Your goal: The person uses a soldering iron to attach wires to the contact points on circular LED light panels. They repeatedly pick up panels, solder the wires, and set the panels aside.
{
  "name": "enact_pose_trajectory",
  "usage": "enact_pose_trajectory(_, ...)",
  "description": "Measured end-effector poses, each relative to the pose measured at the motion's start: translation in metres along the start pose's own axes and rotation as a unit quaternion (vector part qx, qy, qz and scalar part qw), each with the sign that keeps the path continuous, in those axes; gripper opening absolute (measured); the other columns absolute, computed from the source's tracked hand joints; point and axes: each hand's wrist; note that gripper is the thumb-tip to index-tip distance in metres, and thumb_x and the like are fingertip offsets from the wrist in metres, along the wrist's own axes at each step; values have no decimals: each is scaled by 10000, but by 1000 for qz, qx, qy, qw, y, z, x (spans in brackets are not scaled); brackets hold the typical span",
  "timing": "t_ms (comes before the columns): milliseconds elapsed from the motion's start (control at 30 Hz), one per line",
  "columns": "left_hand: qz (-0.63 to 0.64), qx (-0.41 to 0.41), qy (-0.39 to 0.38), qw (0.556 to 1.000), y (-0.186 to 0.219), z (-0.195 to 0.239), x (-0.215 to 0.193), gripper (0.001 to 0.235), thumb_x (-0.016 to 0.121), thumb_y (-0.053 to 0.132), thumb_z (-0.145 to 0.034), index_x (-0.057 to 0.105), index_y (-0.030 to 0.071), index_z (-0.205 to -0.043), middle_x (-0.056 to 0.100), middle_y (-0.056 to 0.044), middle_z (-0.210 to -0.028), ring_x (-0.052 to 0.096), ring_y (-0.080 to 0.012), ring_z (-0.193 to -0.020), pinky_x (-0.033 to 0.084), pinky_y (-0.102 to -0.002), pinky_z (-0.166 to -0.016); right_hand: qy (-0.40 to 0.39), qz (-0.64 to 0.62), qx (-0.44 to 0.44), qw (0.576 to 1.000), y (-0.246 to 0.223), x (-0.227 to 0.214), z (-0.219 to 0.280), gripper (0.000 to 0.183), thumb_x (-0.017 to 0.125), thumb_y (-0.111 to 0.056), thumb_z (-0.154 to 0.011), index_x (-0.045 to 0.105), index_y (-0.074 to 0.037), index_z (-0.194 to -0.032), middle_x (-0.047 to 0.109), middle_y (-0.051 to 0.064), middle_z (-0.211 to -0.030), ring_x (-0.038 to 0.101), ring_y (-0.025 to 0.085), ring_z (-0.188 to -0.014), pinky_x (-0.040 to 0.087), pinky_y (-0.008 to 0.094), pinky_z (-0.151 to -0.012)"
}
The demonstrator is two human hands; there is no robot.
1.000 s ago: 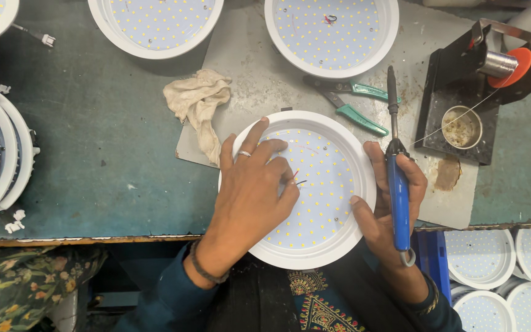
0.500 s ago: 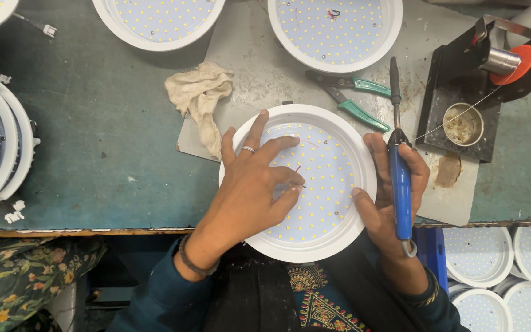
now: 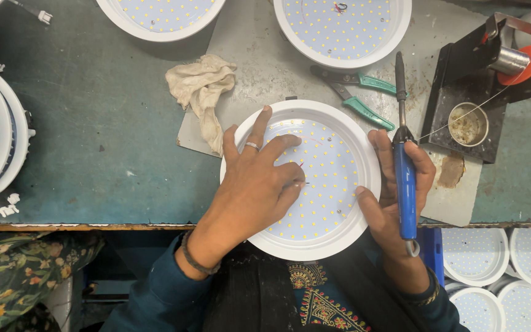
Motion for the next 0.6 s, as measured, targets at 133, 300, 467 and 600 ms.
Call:
enact_pose_trajectory(133, -7, 0, 11, 1000, -2, 0, 2, 66, 752, 210, -812, 782, 155, -830, 636, -63, -1302, 322, -477, -1469, 162, -689, -1105, -5, 5, -4, 1000, 0, -1, 0, 889, 528, 204, -836, 206, -174, -1573, 417, 268, -1618, 363, 309, -1582, 313, 435, -1357)
enact_pose_trajectory(300, 5, 2, 12, 1000, -5, 0, 2, 62, 751, 205, -790, 773, 148, -781, 648, -50, -1284, 331, -461, -1480, 175, -663, -1114, -10, 14, -11, 1000, -1, -1, -1, 881, 540, 197, -862, 193, -179, -1579, 414, 270, -1621, 358, 316, -1586, 313, 450, -1373)
enact_pose_trajectory(467, 18, -8, 2, 1000, -8, -1, 1, 58, 755, 195, -768, 773, 145, -744, 654, -56, -1283, 316, -465, -1471, 149, -677, -1094, 31, 41, -67, 996, -6, -7, 1, 718, 608, 93, -1014, 254, -120, -1601, 443, 192, -1570, 453, 313, -1521, 384, 436, -1302)
enact_pose_trajectory(600, 31, -8, 4, 999, -10, 0, 2, 57, 751, 191, -768, 770, 140, -751, 659, -61, -1287, 314, -463, -1477, 145, -661, -1107, 105, 46, -122, 986, -7, -24, 3, 464, 556, -165, -1131, 390, 2, -1531, 551, 167, -1498, 682, 319, -1276, 590, 432, -1112)
Point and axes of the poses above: each hand's wrist, its own z-axis away from the middle knuckle, its own x-axis out of the palm, y = z × x
